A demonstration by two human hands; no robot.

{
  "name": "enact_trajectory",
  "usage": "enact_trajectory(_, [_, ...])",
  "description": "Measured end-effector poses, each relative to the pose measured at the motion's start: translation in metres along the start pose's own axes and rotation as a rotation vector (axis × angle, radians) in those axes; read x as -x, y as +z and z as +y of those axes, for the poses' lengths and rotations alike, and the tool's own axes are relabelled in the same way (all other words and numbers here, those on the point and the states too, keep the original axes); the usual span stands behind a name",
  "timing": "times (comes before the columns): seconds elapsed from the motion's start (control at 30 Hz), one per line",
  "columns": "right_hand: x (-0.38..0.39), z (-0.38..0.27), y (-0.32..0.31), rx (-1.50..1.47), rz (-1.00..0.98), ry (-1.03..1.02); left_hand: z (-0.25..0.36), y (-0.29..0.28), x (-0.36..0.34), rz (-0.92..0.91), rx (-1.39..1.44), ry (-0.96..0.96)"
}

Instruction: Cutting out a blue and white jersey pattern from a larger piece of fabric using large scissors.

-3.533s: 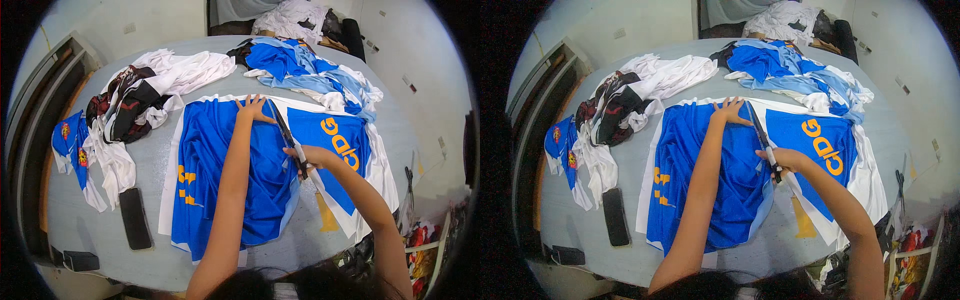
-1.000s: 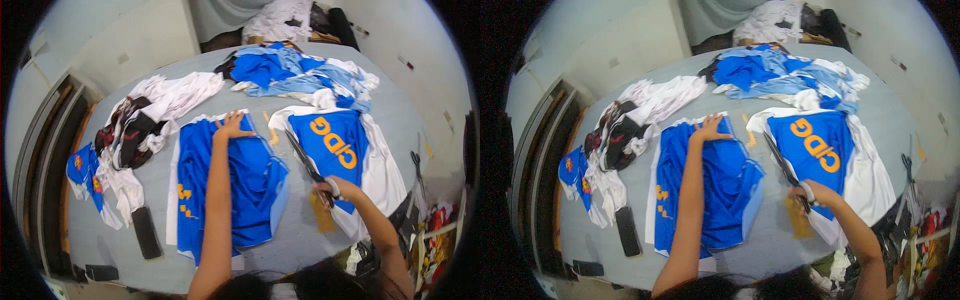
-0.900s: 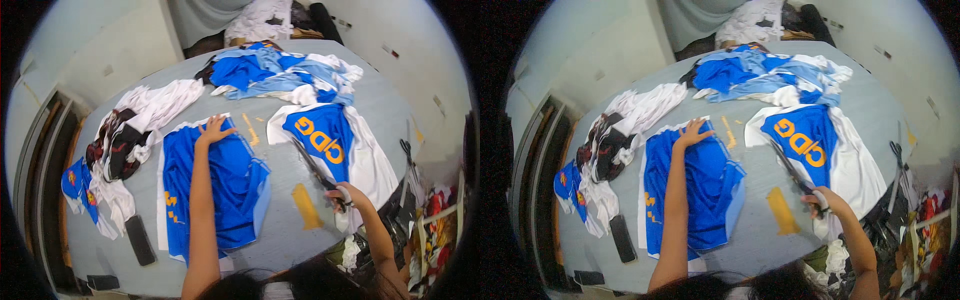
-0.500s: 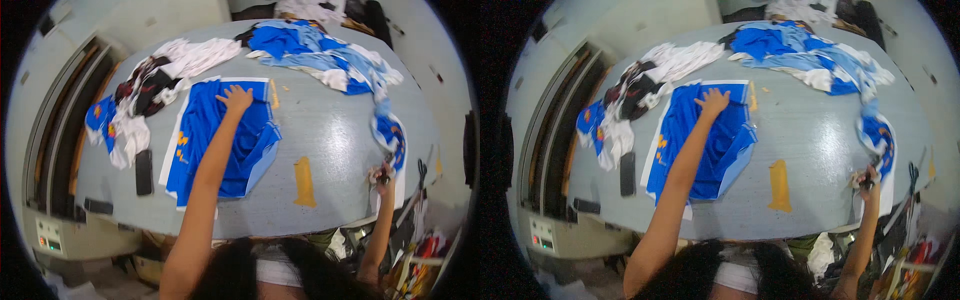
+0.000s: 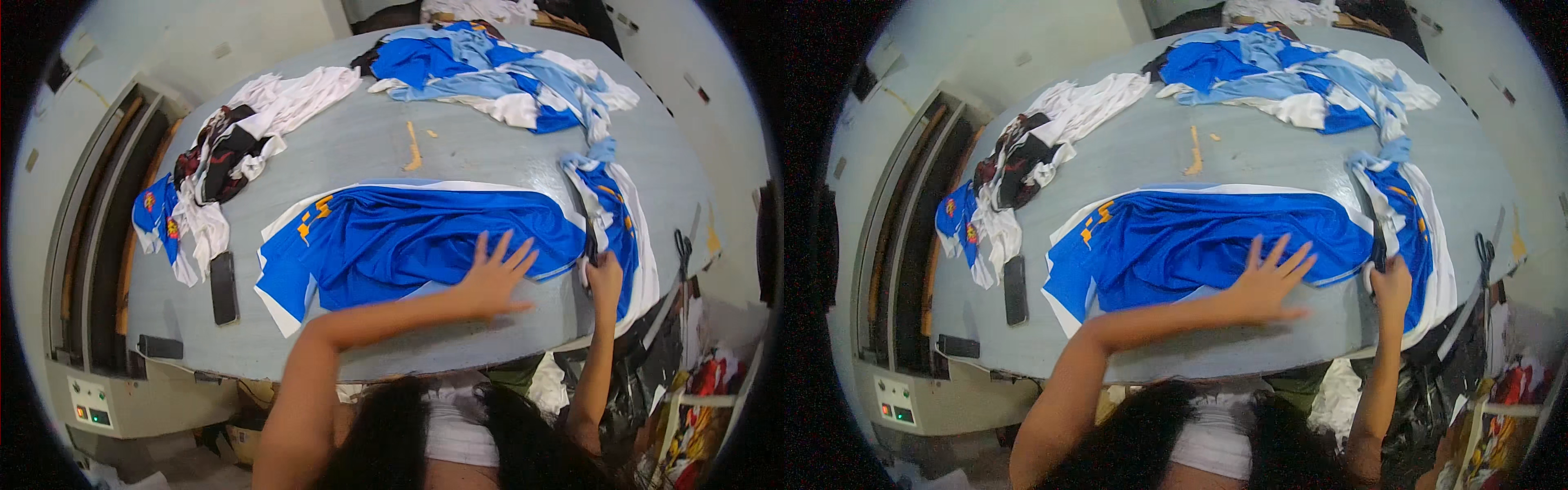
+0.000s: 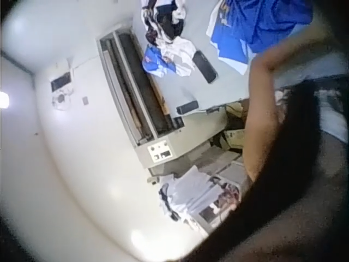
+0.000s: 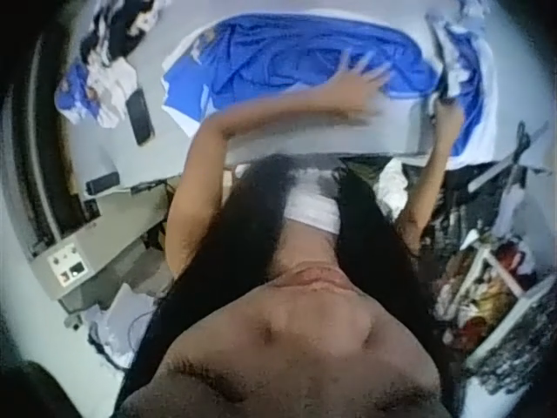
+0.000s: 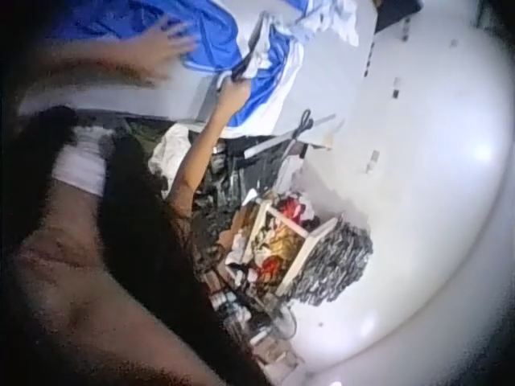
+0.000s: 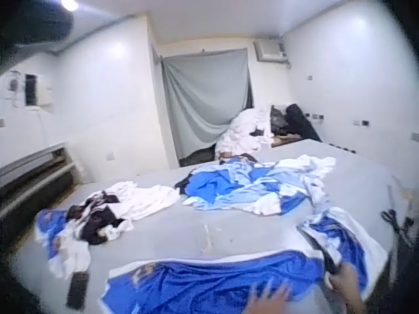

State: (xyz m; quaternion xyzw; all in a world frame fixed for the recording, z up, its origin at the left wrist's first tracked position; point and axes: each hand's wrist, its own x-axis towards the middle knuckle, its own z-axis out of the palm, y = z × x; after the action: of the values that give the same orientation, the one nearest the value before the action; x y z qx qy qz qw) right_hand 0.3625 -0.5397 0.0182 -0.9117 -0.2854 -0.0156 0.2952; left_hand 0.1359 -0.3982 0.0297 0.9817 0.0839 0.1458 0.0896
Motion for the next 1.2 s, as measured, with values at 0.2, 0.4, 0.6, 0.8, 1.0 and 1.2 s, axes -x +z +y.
enact_trajectory(0.2, [0.013, -0.069, -0.014, -0.016, -0.149, -0.592, -0.036, -0.013, 0.13, 0.048, 0.247, -0.197])
enact_trajectory(0.4, [0.023, -0.057, -0.001, 0.022, -0.435, -0.888, -0.058, -0.102, 0.169, 0.418, 0.661, -0.652])
enact_trajectory(0.6, [0.064, -0.047, -0.077, -0.483, -0.324, -0.587, -0.022, -0.24, 0.199, 0.882, 1.263, -0.181])
enact_trajectory(0.8, [0.011, -0.091, -0.143, -0.371, -0.89, -1.302, -0.064, -0.24, 0.255, 0.035, 0.467, -1.195])
enact_trajectory(1.0, [-0.048, -0.174, 0.012, 0.164, -1.528, -0.897, -0.153, -0.154, 0.198, -0.305, 1.088, -1.163])
enact_trajectory(1.2, [-0.205, -0.36, 0.068, 0.379, 0.241, -1.096, -0.406, -0.297, 0.146, -0.32, -0.607, -0.973])
